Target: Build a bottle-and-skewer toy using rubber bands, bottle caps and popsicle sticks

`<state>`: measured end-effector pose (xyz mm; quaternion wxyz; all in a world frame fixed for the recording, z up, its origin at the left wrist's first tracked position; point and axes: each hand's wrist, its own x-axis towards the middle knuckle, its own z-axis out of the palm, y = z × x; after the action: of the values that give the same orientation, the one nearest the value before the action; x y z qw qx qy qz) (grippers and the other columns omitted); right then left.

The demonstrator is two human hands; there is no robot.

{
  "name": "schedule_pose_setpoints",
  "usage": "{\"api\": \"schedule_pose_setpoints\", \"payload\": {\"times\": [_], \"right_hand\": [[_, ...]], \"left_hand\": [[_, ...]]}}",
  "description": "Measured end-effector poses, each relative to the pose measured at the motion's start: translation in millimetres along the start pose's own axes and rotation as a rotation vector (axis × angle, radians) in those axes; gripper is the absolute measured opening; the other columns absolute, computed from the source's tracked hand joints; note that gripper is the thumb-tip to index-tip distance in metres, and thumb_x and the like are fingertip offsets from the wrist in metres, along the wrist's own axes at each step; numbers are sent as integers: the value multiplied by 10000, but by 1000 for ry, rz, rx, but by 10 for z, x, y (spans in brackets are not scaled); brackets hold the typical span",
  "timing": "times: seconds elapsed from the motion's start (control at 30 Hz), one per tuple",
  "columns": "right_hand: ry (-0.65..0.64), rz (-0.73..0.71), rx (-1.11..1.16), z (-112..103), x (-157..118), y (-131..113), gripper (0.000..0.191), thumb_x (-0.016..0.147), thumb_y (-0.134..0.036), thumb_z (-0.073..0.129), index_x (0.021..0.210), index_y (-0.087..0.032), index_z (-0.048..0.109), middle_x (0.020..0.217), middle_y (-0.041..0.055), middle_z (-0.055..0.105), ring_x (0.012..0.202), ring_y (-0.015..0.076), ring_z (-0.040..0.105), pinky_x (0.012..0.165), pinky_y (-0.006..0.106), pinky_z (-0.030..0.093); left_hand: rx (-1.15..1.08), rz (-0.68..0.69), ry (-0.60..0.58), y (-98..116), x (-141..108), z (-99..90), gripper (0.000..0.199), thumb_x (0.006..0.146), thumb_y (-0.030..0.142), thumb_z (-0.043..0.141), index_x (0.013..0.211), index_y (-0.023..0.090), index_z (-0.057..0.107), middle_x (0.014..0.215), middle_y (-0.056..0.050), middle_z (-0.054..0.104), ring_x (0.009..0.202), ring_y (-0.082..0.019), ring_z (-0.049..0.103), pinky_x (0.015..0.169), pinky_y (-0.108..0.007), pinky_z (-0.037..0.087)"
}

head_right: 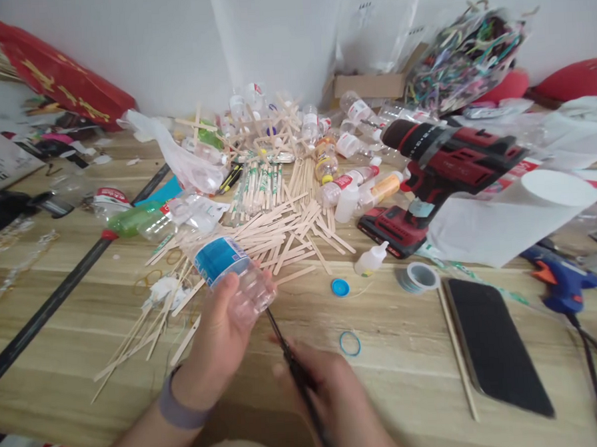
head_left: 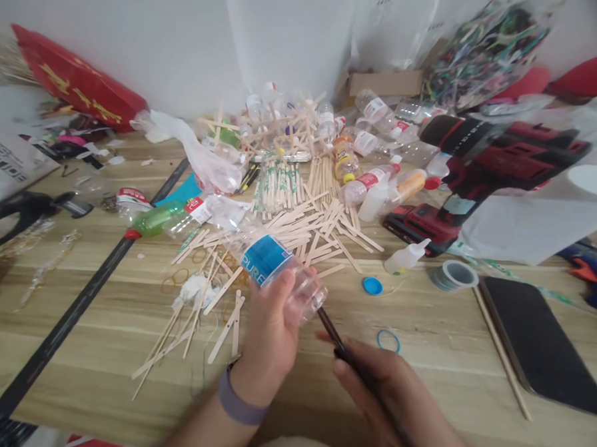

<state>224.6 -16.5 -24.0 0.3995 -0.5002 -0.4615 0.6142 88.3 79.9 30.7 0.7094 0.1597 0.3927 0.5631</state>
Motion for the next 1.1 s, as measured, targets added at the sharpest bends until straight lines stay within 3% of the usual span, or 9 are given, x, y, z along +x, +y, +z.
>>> {"api": "schedule_pose_setpoints", "payload": {"times": [0.1, 0.17, 0.3, 0.4, 0.53, 0.67, 0.9, 0.97, 1.1], "right_hand": [[296, -221, -577, -30, 60, -41, 389, 897, -356, 564, 1253, -241, 670, 891, 92, 744, 601, 188, 675, 455, 226, 471], [297, -281, -693, -27, 51, -78, 396, 916, -363, 538, 1270, -232, 658, 766, 68, 722, 491, 157, 621, 397, 208, 422], [-68, 78, -7, 34, -78, -133, 547, 984, -578, 364, 1297, -206, 615, 511, -67, 433, 314, 70, 337, 321, 169, 313], [-145, 168, 135, 60, -132, -128, 709, 970, -670, 239, 1240, -162, 653, 492, -84, 345, 292, 59, 257, 315, 183, 317], [124, -42, -310, 16, -21, -80, 506, 941, -541, 482, 1257, -189, 661, 632, 13, 607, 463, 133, 552, 431, 215, 425], [301, -219, -714, -18, 73, -58, 462, 916, -481, 498, 1254, -217, 669, 776, 82, 704, 480, 156, 588, 425, 229, 421], [-219, 209, 174, 46, -94, -92, 669, 969, -639, 259, 1292, -165, 603, 515, -61, 372, 336, 84, 289, 327, 197, 285], [-129, 111, 31, 41, -49, -73, 614, 959, -609, 350, 1283, -164, 621, 521, -39, 441, 349, 93, 356, 342, 199, 299], [309, -239, -569, -1, 87, -79, 431, 884, -442, 557, 1198, -190, 710, 707, 76, 693, 468, 131, 542, 420, 211, 355]], "left_hand": [[23, 72, 3, -33, -3, -27, 404, 660, 321, 847, 982, 203, 634, 895, -26, 721, 853, -216, 703, 779, -356, 565], [31, 80, -15, -36, -8, -40, 397, 660, 316, 850, 969, 201, 629, 879, -24, 718, 843, -210, 700, 781, -354, 566], [6, -3, -70, 20, -16, -27, 476, 593, 374, 888, 957, 179, 652, 923, -51, 722, 840, -220, 701, 763, -347, 576], [-22, -78, -69, 60, -14, -2, 475, 582, 404, 888, 929, 153, 681, 931, -66, 721, 841, -213, 699, 751, -326, 584], [-11, -51, -37, 28, 3, -11, 453, 618, 398, 870, 945, 170, 656, 911, -54, 720, 842, -210, 701, 744, -326, 586], [44, 84, -65, -24, 20, -53, 435, 642, 355, 865, 967, 192, 627, 877, -27, 716, 818, -195, 700, 750, -322, 579], [-13, -80, -75, 47, 14, -31, 526, 556, 475, 884, 921, 135, 715, 920, -82, 732, 837, -231, 704, 755, -341, 590], [-7, -79, -53, 47, 14, -23, 515, 558, 468, 884, 913, 135, 716, 906, -80, 734, 833, -234, 704, 749, -346, 590], [45, 26, -36, 9, 16, -41, 477, 587, 431, 882, 932, 160, 695, 886, -61, 735, 855, -234, 702, 764, -348, 581]]}}
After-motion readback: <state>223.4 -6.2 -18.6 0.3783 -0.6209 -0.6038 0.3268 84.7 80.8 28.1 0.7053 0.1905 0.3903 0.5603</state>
